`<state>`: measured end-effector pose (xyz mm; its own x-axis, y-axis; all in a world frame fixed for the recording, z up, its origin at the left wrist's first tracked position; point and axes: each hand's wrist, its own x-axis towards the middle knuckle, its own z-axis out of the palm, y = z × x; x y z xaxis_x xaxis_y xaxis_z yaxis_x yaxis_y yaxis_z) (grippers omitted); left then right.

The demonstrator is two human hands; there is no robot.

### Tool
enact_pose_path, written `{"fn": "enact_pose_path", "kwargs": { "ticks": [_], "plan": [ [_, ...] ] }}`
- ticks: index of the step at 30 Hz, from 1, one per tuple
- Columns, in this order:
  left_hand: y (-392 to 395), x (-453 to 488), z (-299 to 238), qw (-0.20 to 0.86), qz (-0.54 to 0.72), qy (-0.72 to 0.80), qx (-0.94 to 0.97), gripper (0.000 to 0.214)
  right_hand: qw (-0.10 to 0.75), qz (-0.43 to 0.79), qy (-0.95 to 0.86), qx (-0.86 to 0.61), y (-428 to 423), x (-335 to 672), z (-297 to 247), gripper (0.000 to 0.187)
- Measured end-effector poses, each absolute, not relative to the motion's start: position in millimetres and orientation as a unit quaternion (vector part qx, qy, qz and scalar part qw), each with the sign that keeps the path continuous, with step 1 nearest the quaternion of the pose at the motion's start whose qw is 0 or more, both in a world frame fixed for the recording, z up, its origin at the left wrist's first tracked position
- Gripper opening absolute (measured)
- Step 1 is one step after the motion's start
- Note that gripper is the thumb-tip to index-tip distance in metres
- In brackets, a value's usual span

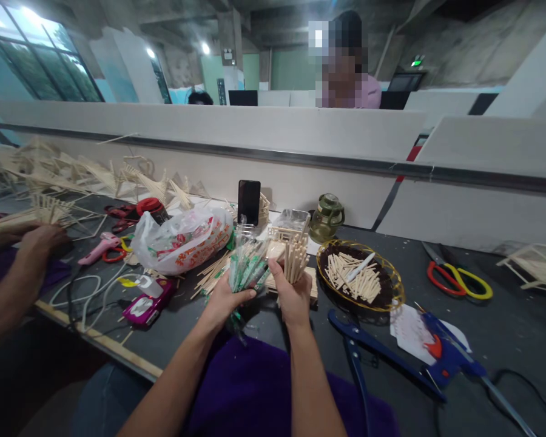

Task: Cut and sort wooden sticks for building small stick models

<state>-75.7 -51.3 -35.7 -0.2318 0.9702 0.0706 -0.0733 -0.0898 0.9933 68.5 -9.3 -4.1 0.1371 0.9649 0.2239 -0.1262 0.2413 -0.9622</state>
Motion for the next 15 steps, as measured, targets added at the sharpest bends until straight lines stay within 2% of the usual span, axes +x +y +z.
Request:
{"fn": "enact_pose_path", "kwargs": {
  "ticks": [4,15],
  "plan": [
    [-48,-79,-42,0.457,0.588,0.490,0.453,0.066,0.557,0.401,-0.611,-0.395,-14,64,-5,0.019],
    [-49,-93,-44,0.452,0.574,0.518,0.445,0.052,0.454,0.463,-0.673,-0.357,-9,50,-36,0.022]
  ]
}}
